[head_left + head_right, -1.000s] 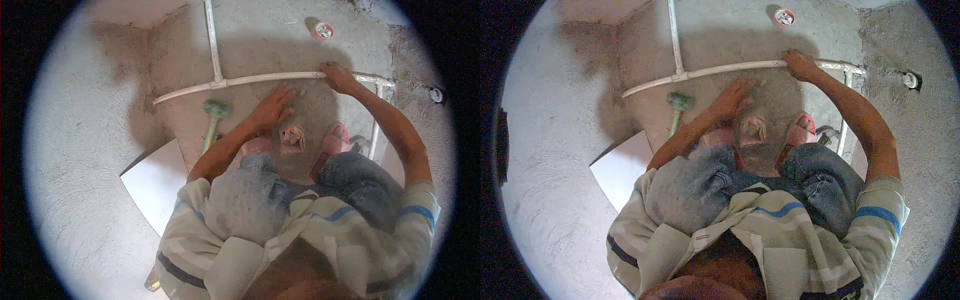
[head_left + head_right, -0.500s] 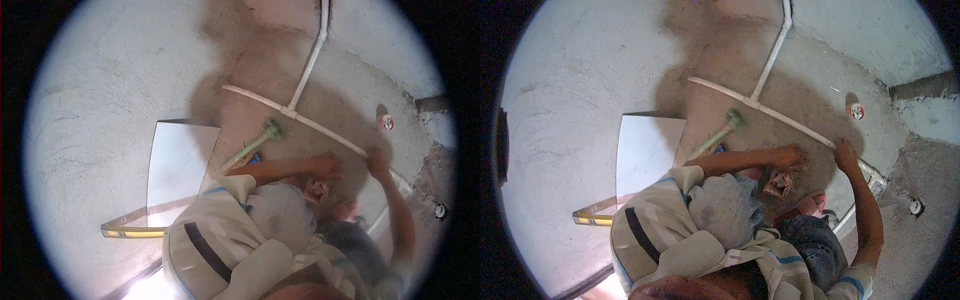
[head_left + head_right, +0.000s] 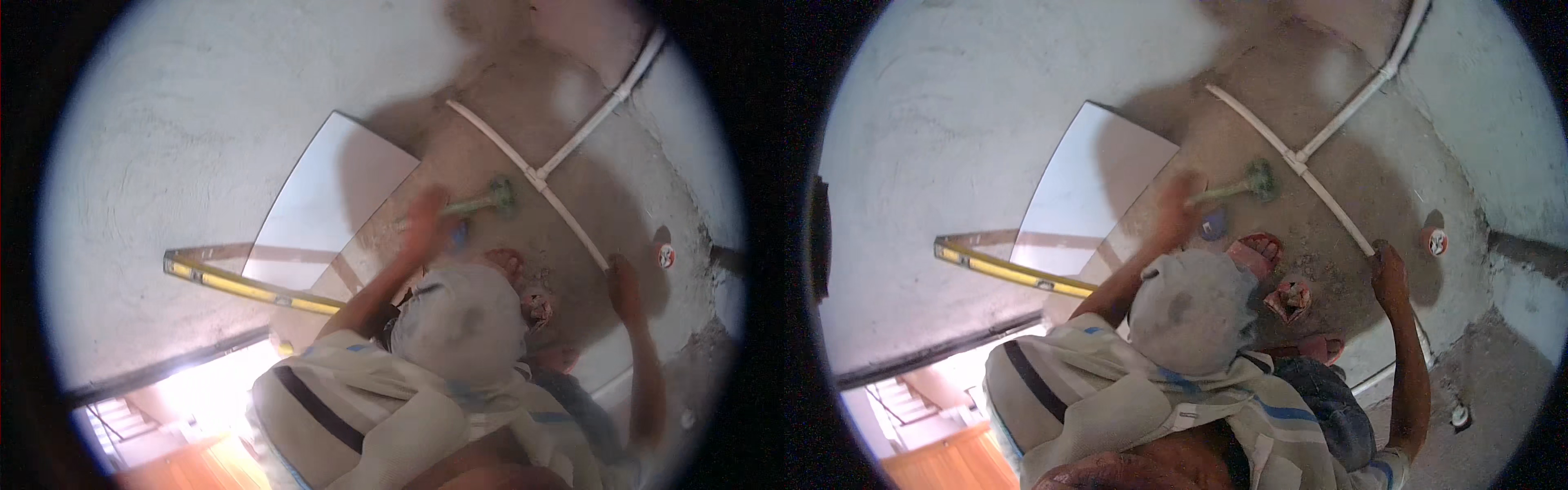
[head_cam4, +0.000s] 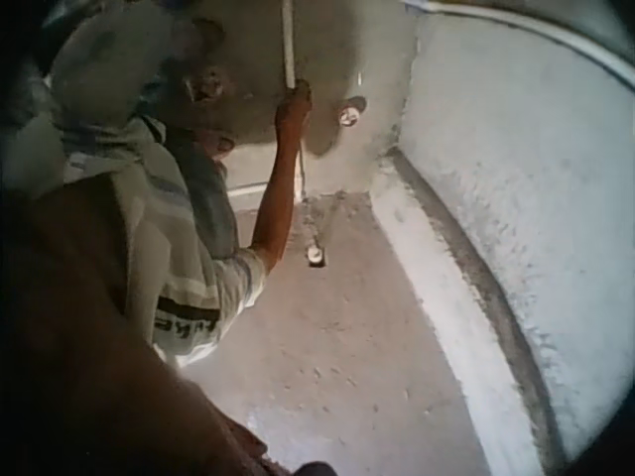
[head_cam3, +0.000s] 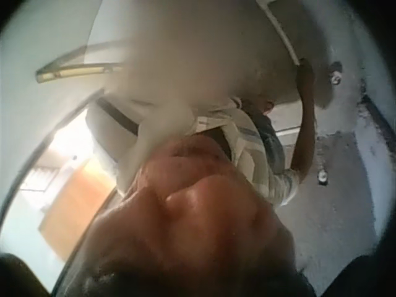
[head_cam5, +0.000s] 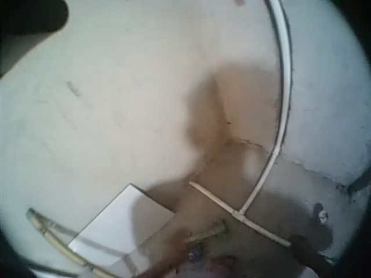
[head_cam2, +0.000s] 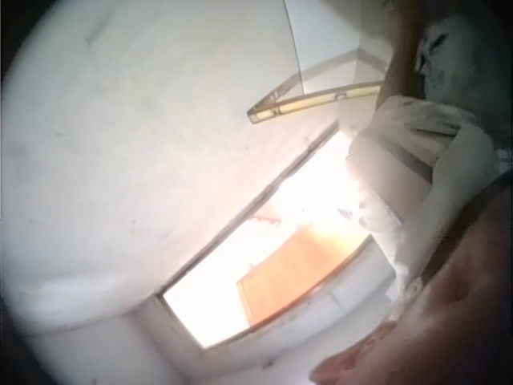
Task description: The recorder is hammering nails into a wall, measuring, and then fitting a panel.
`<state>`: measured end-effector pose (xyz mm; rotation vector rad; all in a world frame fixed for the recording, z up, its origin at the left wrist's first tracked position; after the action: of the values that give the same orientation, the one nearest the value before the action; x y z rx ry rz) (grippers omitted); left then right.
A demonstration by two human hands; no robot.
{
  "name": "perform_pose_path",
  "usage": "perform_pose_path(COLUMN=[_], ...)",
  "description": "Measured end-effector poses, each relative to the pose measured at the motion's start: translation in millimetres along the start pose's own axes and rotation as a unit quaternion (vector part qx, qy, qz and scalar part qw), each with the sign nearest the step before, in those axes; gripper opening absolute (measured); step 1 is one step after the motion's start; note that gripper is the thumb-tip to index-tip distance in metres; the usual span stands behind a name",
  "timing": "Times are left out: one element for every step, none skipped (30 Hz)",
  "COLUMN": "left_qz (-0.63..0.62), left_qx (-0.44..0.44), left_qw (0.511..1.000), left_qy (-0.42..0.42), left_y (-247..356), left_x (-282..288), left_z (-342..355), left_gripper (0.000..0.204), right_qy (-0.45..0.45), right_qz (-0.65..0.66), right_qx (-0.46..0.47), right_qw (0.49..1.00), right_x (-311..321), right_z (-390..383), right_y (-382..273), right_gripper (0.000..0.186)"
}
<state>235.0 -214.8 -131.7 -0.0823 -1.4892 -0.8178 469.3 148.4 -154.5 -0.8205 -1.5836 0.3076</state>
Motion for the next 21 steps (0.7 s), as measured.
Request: perform_pose_path(left_qz=[0.064,0.195,0.193,0.25,0.304,0.32,0.336,0.36,0.355,0.304,0.258,0.192,0.1,0.068,0.081,0.09,0.077,0.043,0.009,-0.005,-0.004], left_qx=[0.052,0.065,0.106,0.127,0.146,0.149,0.148,0.163,0.169,0.152,0.14,0.086,0.085,0.059,0.055,0.051,0.056,0.026,0.0,-0.001,-0.011], left_qw=[0.997,0.969,0.955,0.932,0.906,0.895,0.884,0.87,0.873,0.895,0.914,0.949,0.982,0.996,0.994,0.991,0.991,0.994,0.995,0.994,0.989], left_qy=[-0.014,0.137,0.2,0.231,0.256,0.272,0.288,0.296,0.289,0.289,0.28,0.234,0.135,0.003,-0.039,-0.084,-0.099,-0.101,-0.101,-0.114,-0.145], left_y=[-36.7,-56.1,-78.1,-82.3,-81.3,-86.4,-93.1,-98.7,-103.3,-105.6,-102.1,-105.4,-109.2,-107.4,-105.4,-98.3,-93.3,-88.7,-81.6,-72.4,-68.1], left_x=[36.8,81.2,123.8,156.6,181.1,195.8,204.6,207.7,202.3,190.1,178.5,150.0,123.1,88.1,59.9,31.4,12.2,-6.6,-21.8,-37.7,-49.5], left_z=[1.9,-11.6,-19.7,-24.2,-26.9,-29.3,-28.3,-27.3,-21.6,-13.3,-17.4,-9.3,-14.2,-11.5,-10.1,-11.3,-8.2,-0.9,1.7,9.2,18.6], left_gripper=[0.053,0.055,0.057,0.058,0.058,0.058,0.058,0.057,0.057,0.054,0.05,0.039,0.03,0.029,0.031,0.032,0.032,0.033,0.034,0.034,0.034], right_qy=[-0.017,-0.031,-0.076,-0.12,-0.134,-0.125,-0.114,-0.124,-0.076,-0.029,-0.047,-0.053,-0.063,-0.073,-0.059,-0.046,-0.058,-0.091,-0.124,-0.129,-0.15], right_qz=[0.007,0.005,0.03,0.051,0.043,0.027,0.013,0.006,-0.026,-0.059,-0.06,-0.041,-0.023,-0.03,0.018,0.064,0.057,0.076,0.096,0.09,0.094], right_qx=[-0.007,0.013,-0.026,-0.072,-0.068,-0.03,0.008,0.01,0.09,0.167,0.159,0.11,0.066,0.057,0.053,0.045,0.03,0.009,-0.011,-0.028,-0.03], right_qw=[1.0,0.999,0.996,0.989,0.988,0.991,0.993,0.992,0.993,0.984,0.984,0.992,0.996,0.995,0.997,0.996,0.996,0.993,0.988,0.987,0.984], right_x=[8.3,14.4,20.1,21.6,23.5,23.2,20.8,17.1,17.1,16.9,17.0,19.3,20.3,15.6,10.2,5.6,-2.1,-11.8,-19.0,-21.0,-32.7], right_z=[3.8,16.7,30.9,39.3,43.1,50.8,61.0,72.3,84.2,92.8,102.4,120.5,131.4,140.0,146.3,148.8,151.4,152.6,148.6,141.4,138.8], right_y=[-12.6,-34.9,-58.6,-70.8,-75.1,-80.8,-85.5,-78.4,-72.3,-68.4,-78.5,-86.3,-99.7,-115.7,-134.9,-146.5,-153.1,-156.7,-158.5,-156.5,-155.5], right_gripper=[0.023,0.023,0.021,0.019,0.019,0.019,0.018,0.018,0.018,0.018,0.018,0.018,0.018,0.018,0.018,0.019,0.019,0.018,0.017,0.017,0.017])
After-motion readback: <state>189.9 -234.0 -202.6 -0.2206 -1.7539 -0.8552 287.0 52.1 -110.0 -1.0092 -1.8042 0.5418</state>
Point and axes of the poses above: each hand's wrist, its own z-axis towards the middle knuckle, its own x-axis out of the back of the hand, y = z × x, the point moved 4 cm from there along z, towards the middle knuckle
